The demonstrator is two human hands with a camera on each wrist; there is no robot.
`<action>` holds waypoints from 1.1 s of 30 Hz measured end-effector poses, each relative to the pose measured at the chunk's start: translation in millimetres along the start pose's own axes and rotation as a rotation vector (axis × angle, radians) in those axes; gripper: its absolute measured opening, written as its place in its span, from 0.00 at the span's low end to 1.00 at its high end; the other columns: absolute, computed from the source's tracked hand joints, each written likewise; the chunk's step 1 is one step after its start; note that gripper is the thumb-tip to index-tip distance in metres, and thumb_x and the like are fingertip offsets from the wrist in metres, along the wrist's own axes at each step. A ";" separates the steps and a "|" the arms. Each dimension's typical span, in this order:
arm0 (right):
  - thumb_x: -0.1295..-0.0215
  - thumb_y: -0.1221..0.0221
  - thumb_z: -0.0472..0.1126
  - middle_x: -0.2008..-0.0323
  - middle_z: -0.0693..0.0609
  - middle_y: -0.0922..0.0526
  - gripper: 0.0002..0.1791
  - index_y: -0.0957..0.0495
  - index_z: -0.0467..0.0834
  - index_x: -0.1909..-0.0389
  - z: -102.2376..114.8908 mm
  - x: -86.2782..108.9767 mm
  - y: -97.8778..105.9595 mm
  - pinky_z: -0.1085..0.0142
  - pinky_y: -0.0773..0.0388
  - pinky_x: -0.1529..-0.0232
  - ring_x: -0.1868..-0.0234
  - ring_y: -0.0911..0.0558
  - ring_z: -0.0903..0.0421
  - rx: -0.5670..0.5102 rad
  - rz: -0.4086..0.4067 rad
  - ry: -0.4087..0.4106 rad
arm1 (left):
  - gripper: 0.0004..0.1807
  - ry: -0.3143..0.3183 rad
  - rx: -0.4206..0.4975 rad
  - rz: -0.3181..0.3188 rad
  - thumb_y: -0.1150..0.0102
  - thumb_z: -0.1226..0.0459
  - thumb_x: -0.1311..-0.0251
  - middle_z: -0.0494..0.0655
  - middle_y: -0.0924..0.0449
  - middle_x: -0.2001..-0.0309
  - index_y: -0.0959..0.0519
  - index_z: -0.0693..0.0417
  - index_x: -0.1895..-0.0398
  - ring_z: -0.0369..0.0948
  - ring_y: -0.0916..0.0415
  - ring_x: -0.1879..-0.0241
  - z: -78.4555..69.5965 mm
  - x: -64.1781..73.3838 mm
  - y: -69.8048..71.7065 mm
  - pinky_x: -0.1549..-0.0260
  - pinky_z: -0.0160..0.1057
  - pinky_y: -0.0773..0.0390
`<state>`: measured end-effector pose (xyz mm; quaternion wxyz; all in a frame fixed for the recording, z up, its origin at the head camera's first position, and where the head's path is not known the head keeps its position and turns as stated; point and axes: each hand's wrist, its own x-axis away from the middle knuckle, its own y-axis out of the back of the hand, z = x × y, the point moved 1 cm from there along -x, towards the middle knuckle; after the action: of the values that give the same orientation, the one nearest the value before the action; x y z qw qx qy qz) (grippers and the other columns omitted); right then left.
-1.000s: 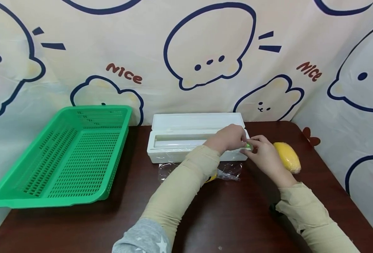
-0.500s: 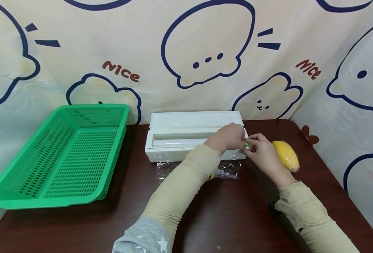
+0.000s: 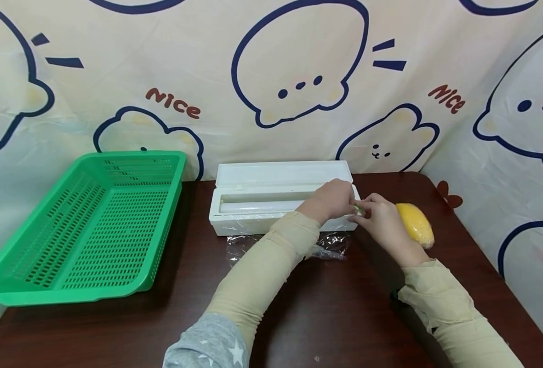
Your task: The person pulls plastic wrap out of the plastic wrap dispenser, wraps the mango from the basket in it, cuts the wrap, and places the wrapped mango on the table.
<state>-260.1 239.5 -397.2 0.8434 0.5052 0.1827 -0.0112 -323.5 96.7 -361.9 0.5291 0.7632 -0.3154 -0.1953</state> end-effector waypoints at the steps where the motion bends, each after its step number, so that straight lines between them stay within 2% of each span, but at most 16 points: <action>1: 0.45 0.24 0.33 0.65 0.41 0.21 0.22 0.16 0.28 0.50 0.2 -0.2 0.2 0.64 0.26 0.70 0.69 0.26 0.49 0.000 0.001 -0.003 | 0.20 0.000 0.001 0.001 0.31 0.58 0.35 0.36 0.35 0.84 0.23 0.49 0.85 0.35 0.36 0.77 0.8 0.0 -0.1 0.74 0.30 0.33; 8: 0.45 0.24 0.32 0.65 0.41 0.21 0.22 0.15 0.29 0.51 -1.7 -0.9 1.3 0.64 0.23 0.67 0.67 0.23 0.46 -0.006 -0.012 -0.014 | 0.14 0.020 0.011 -0.007 0.32 0.57 0.34 0.36 0.28 0.81 0.14 0.51 0.78 0.35 0.33 0.75 2.8 2.2 1.8 0.73 0.30 0.32; 14: 0.45 0.24 0.32 0.65 0.41 0.21 0.22 0.16 0.29 0.50 -2.5 -0.9 0.7 0.61 0.20 0.66 0.65 0.21 0.44 0.000 0.000 -0.026 | 0.16 0.022 0.007 0.002 0.31 0.56 0.34 0.37 0.31 0.83 0.16 0.52 0.79 0.36 0.34 0.76 4.6 5.0 4.3 0.73 0.31 0.31; 18: 0.45 0.25 0.32 0.64 0.41 0.21 0.23 0.17 0.30 0.49 -2.3 -0.9 1.2 0.61 0.20 0.66 0.65 0.21 0.45 0.000 0.015 -0.024 | 0.14 0.008 -0.002 0.017 0.31 0.57 0.35 0.37 0.27 0.81 0.14 0.53 0.77 0.35 0.31 0.76 9.3 7.4 6.7 0.72 0.32 0.28; 24: 0.43 0.26 0.32 0.62 0.40 0.21 0.25 0.19 0.30 0.46 -1.1 -1.4 6.3 0.64 0.25 0.69 0.67 0.24 0.47 0.018 0.026 -0.036 | 0.12 0.048 -0.011 0.041 0.29 0.57 0.36 0.37 0.21 0.77 0.12 0.53 0.73 0.35 0.29 0.75 25.1 22.6 17.9 0.68 0.34 0.25; 30: 0.43 0.26 0.33 0.60 0.39 0.21 0.25 0.19 0.30 0.45 1.0 -0.6 7.3 0.67 0.26 0.70 0.67 0.23 0.48 0.012 0.046 -0.040 | 0.13 0.048 0.019 0.057 0.31 0.57 0.34 0.38 0.22 0.78 0.12 0.55 0.73 0.35 0.32 0.77 37.4 37.9 21.0 0.70 0.33 0.27; 33: 0.42 0.26 0.34 0.60 0.39 0.20 0.24 0.19 0.31 0.45 2.0 -1.4 5.2 0.65 0.24 0.68 0.66 0.22 0.48 0.017 0.045 -0.022 | 0.13 0.069 0.021 0.058 0.31 0.58 0.34 0.38 0.23 0.79 0.13 0.55 0.75 0.35 0.34 0.78 44.7 48.3 24.3 0.71 0.34 0.27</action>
<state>-259.7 240.1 -391.4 0.8411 0.5160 0.1622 0.0006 -323.4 27.1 -353.9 0.5372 0.7654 -0.3211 -0.1499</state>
